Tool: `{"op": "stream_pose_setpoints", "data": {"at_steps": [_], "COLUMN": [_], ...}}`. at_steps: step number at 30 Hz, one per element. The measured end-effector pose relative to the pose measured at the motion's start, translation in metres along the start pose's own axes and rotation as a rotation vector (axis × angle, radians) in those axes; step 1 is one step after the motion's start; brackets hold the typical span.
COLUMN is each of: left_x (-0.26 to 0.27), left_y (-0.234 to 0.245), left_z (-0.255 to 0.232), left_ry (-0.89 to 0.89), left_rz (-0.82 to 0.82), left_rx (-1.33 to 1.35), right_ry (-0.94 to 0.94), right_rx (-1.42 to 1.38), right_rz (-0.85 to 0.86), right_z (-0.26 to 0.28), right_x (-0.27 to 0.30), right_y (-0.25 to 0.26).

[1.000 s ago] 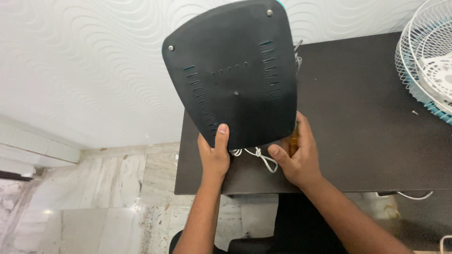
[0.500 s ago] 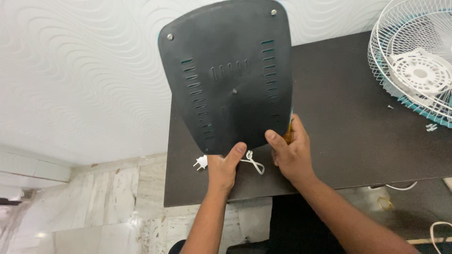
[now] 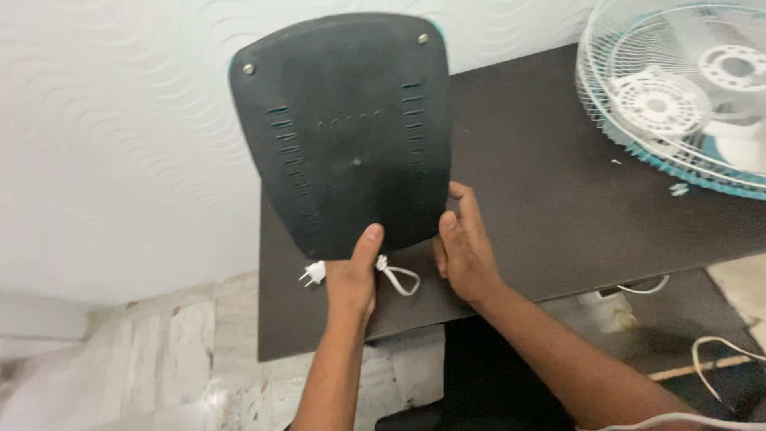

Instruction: The person assembles a small electric fan by attaching the black base cover to the blue fan housing. They align the cover, insert screws, and tighten them using a screwdriver.

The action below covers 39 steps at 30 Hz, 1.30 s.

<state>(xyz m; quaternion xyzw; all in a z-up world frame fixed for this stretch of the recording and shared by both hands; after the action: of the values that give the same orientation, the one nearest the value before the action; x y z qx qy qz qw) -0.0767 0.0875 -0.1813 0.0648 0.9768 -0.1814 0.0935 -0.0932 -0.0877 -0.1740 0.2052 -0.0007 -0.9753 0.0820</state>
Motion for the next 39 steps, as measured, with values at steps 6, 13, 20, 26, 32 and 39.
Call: {"op": "stream_pose_setpoints", "data": {"at_steps": [6, 13, 20, 26, 32, 39], "left_x": [0.004, 0.002, 0.007, 0.01, 0.011, 0.01], "left_y": [0.003, -0.003, -0.011, -0.013, -0.013, -0.011], "left_z": [0.0, -0.007, -0.017, -0.019, -0.017, -0.016], "left_ry": [0.047, 0.108, 0.084, 0.091, 0.088, 0.087], "left_rz": [-0.041, -0.047, -0.037, -0.07, -0.061, -0.069], "left_rx": [0.023, 0.064, 0.022, 0.027, -0.006, 0.045], "right_ry": [-0.056, -0.169, -0.206, -0.25, -0.291, -0.45], "right_rx": [0.787, 1.136, 1.049, 1.204, 1.175, 1.21], "right_rz": [-0.039, -0.078, -0.128, -0.349, -0.358, -0.367], "right_z": [0.019, 0.033, 0.023, 0.018, 0.014, 0.001], "right_x": [0.007, 0.018, 0.02, 0.03, 0.044, 0.03], "right_y": [0.047, 0.087, 0.104, 0.165, 0.198, 0.206]}}
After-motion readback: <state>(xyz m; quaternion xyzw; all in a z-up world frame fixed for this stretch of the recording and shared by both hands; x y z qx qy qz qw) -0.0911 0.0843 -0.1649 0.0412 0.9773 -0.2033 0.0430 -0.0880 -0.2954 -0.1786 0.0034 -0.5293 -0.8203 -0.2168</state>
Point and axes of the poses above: each hand's wrist, its own x-axis away from the middle knuckle, its own y-axis out of the back of the hand, z = x × y, the point moved 2 cm from there along -x, towards the middle knuckle, and after that the axes turned 14 degrees about z, right-handed, at the moved point
